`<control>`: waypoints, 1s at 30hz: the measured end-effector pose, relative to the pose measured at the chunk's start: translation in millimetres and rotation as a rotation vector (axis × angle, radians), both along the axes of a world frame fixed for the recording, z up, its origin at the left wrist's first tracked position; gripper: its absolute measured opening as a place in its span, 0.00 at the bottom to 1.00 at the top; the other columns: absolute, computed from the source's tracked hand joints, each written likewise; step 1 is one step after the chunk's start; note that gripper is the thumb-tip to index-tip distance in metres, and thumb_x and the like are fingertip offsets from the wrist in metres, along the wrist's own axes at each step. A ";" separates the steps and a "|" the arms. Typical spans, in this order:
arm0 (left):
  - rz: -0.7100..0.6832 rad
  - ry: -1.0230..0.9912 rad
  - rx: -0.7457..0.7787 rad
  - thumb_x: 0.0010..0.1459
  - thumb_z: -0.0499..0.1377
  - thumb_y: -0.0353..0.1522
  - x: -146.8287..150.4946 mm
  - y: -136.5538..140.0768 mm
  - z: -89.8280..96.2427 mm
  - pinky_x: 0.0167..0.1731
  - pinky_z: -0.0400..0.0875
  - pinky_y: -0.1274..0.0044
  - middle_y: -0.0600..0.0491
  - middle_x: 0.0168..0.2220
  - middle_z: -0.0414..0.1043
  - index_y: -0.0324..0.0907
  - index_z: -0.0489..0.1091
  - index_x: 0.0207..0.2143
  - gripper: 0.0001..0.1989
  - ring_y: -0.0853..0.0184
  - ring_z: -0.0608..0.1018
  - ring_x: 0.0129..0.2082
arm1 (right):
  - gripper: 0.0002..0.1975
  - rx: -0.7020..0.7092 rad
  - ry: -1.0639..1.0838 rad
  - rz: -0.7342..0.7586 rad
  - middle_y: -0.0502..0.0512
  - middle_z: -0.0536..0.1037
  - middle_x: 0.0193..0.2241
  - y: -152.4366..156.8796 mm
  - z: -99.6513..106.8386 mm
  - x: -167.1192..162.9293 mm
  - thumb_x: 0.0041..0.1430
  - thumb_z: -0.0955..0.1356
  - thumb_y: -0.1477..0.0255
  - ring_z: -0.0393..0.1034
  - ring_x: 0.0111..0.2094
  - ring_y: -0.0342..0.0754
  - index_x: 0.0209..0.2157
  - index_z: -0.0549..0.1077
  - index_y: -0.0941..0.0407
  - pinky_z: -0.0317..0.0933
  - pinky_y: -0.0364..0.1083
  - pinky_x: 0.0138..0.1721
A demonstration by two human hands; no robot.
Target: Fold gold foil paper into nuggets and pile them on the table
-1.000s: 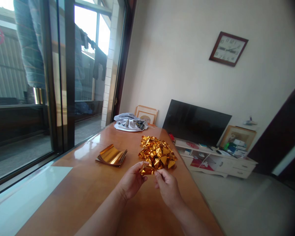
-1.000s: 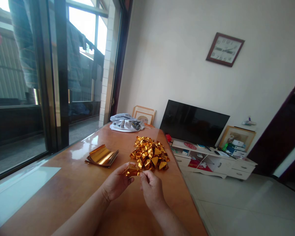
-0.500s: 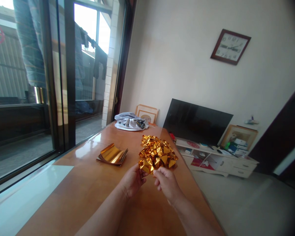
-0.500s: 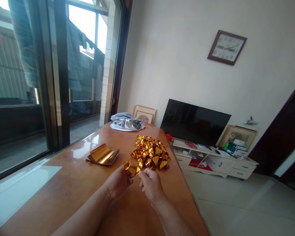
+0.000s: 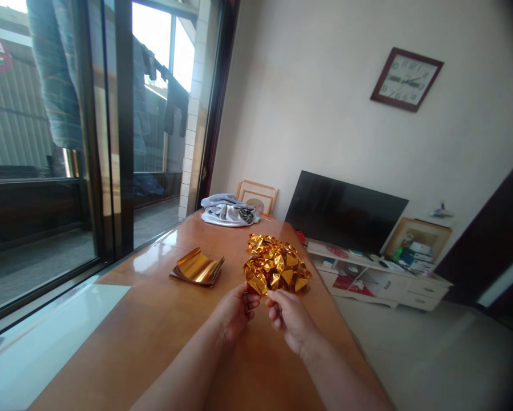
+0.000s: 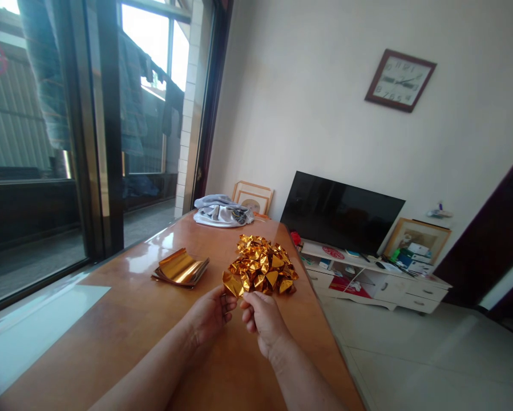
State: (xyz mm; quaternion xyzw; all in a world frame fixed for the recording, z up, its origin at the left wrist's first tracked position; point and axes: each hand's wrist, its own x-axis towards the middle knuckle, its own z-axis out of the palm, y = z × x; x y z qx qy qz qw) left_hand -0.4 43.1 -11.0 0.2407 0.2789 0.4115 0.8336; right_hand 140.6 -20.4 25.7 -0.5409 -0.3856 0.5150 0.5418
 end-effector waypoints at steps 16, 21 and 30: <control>0.083 0.044 -0.062 0.63 0.59 0.38 3.6 4.1 -2.4 0.25 0.60 0.79 0.56 0.22 0.71 0.39 0.72 0.32 0.12 0.73 0.71 0.21 | 0.15 0.630 -1.026 -0.092 0.56 0.75 0.41 -0.1 -10.6 15.1 0.61 0.69 0.66 0.70 0.32 0.46 0.49 0.73 0.52 0.66 0.46 0.36; 0.064 0.065 -0.049 0.63 0.58 0.39 4.6 2.1 -0.6 0.25 0.59 0.79 0.56 0.21 0.71 0.39 0.71 0.32 0.13 0.73 0.71 0.21 | 0.10 0.711 -1.276 -0.062 0.58 0.75 0.40 1.6 -7.8 19.0 0.66 0.65 0.70 0.72 0.41 0.51 0.46 0.75 0.52 0.66 0.46 0.42; 0.044 0.092 -0.021 0.60 0.60 0.41 7.1 1.3 -1.9 0.25 0.58 0.80 0.55 0.22 0.71 0.38 0.72 0.34 0.14 0.73 0.71 0.22 | 0.06 0.813 -1.348 -0.098 0.55 0.74 0.36 4.8 -4.9 19.1 0.66 0.65 0.74 0.72 0.37 0.48 0.39 0.75 0.53 0.65 0.44 0.41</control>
